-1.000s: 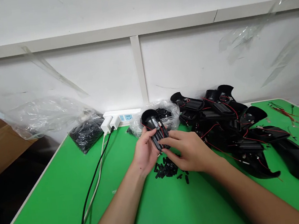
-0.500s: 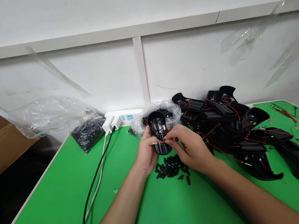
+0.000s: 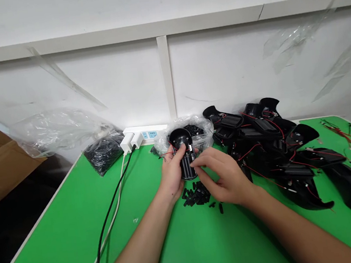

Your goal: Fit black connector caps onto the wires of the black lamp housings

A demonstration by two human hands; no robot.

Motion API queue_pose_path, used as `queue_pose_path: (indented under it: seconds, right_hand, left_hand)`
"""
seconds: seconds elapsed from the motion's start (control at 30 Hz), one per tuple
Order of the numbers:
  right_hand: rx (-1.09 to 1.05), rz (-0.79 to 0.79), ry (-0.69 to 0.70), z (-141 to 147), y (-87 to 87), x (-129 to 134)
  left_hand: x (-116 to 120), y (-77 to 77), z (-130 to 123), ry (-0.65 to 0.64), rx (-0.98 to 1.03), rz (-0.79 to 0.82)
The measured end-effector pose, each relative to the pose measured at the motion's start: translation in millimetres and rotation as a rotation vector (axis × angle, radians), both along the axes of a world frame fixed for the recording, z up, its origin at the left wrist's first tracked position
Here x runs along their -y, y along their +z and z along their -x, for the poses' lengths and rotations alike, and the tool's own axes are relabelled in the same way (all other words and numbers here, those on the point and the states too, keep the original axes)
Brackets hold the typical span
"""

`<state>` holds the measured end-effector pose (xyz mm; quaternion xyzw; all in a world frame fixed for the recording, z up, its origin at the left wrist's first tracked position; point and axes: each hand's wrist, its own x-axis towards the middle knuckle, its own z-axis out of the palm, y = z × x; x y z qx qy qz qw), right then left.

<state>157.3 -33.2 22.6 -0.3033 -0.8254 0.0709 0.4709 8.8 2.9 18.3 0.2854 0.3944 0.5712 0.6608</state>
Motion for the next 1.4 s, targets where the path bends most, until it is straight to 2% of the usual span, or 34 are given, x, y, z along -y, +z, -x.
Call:
queue_pose_path:
  seconds: [0.1,0.27,0.4,0.63,0.9,1.07,1.23,1.4]
  right_hand:
    - [0.141,0.126,0.020,-5,-1.3,-1]
    - [0.429,0.409,0.076,-6,2.4,1]
    - [0.511,0.507,0.121,-2,4.3,4]
    - [0.614,0.562,0.129,-1,1.8,3]
    - [0.581,0.527,0.152,1,1.5,1]
    - [0.530,0.498,0.135,1,0.8,1]
    - [0.451,0.499,0.090,-6,0.9,-1]
    - [0.258,0.422,0.031,-12,-0.2,-7]
  left_hand:
    - [0,2.4,2,-0.028,-0.007,0.015]
    - [1,3.0,4,0.006,-0.053,0.000]
    - [2,3.5,4,0.006,-0.058,-0.010]
    - [1,3.1,5,0.021,-0.059,-0.012]
    - [2,2.8,4,0.020,-0.071,-0.013]
    - [1,3.3,6,0.040,-0.055,-0.017]
    - [0,3.2,8,0.139,-0.038,-0.035]
    - [-1,1.5,9,0.134,-0.031,-0.023]
